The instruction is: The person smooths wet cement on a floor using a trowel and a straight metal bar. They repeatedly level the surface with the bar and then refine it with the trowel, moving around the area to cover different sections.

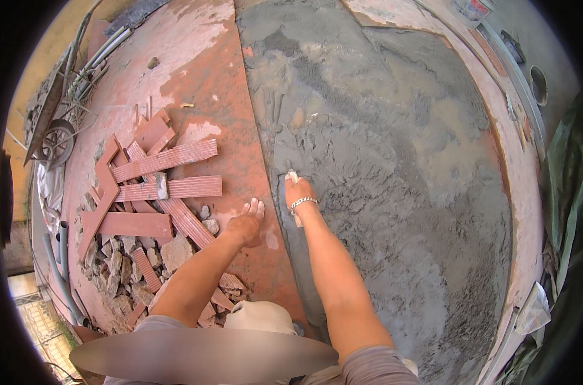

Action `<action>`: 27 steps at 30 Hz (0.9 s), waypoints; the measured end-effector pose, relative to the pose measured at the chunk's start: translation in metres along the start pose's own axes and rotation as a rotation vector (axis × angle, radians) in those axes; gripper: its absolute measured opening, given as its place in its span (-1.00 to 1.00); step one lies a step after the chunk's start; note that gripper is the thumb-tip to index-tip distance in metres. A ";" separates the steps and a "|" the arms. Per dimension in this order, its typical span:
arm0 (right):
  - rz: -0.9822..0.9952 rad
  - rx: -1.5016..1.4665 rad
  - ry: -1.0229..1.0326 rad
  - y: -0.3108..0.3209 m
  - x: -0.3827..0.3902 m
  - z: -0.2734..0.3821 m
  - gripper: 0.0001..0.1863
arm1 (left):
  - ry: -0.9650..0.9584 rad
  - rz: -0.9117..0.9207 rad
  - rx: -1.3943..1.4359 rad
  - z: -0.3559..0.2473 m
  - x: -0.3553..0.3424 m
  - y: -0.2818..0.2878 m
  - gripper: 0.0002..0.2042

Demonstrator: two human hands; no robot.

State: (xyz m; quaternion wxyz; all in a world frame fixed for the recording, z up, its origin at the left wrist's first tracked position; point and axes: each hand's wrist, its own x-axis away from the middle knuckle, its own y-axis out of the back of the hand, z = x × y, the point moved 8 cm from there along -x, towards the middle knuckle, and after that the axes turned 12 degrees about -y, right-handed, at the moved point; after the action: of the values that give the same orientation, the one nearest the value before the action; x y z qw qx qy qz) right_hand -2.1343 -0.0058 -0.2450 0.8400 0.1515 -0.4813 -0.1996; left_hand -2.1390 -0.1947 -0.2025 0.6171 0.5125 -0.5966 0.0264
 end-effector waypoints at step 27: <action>-0.042 0.383 0.037 0.042 0.092 0.019 -0.47 | -0.019 -0.030 0.024 0.003 -0.009 -0.010 0.00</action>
State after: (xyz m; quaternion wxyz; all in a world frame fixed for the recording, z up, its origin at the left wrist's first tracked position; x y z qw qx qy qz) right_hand -2.1009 -0.0142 -0.1483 0.8002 0.3224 -0.4916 -0.1188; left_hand -2.1377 -0.1964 -0.2157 0.6057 0.5288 -0.5943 0.0195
